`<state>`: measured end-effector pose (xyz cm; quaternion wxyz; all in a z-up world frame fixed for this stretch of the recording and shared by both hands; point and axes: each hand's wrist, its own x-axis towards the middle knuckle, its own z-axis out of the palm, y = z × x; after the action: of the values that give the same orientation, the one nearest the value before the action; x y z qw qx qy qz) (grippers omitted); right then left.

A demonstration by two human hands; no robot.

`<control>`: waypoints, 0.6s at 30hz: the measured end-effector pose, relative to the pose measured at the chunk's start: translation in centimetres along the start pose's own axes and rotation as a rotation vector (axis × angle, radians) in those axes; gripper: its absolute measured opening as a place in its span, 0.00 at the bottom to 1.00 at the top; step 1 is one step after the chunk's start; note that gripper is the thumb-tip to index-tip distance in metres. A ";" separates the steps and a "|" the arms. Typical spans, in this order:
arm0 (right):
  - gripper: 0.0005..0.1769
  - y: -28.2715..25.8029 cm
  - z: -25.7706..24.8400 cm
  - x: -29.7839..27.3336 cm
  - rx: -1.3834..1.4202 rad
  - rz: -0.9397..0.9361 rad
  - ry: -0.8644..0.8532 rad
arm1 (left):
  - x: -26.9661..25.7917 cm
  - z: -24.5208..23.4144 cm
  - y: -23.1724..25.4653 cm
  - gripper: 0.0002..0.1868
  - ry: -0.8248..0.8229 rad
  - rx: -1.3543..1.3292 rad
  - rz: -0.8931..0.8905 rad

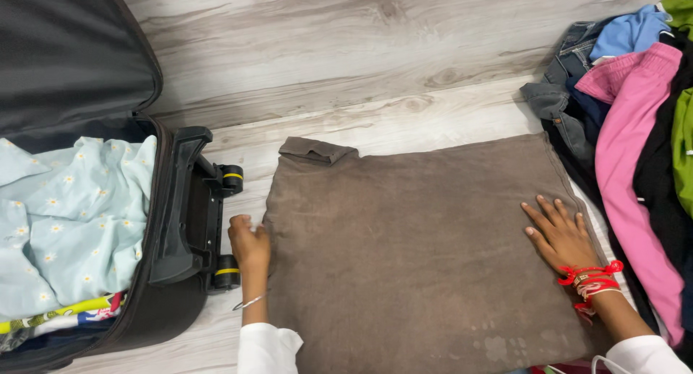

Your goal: The person folds a light blue floral shirt, a brown top, a green shirt, and a black top one by one, placing each item into an open black suitcase on the floor.

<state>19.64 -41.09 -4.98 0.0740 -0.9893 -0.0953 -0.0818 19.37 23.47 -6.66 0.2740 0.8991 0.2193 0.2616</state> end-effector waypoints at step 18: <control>0.23 2.6 2.6 17.0 0.047 -0.146 0.075 | 6.4 10.2 7.8 0.33 -0.292 0.251 0.178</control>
<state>37.01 -40.16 -4.86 0.0946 -0.9740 -0.1661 -0.1216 32.25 17.23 -6.93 0.1646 0.9704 0.1276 0.1225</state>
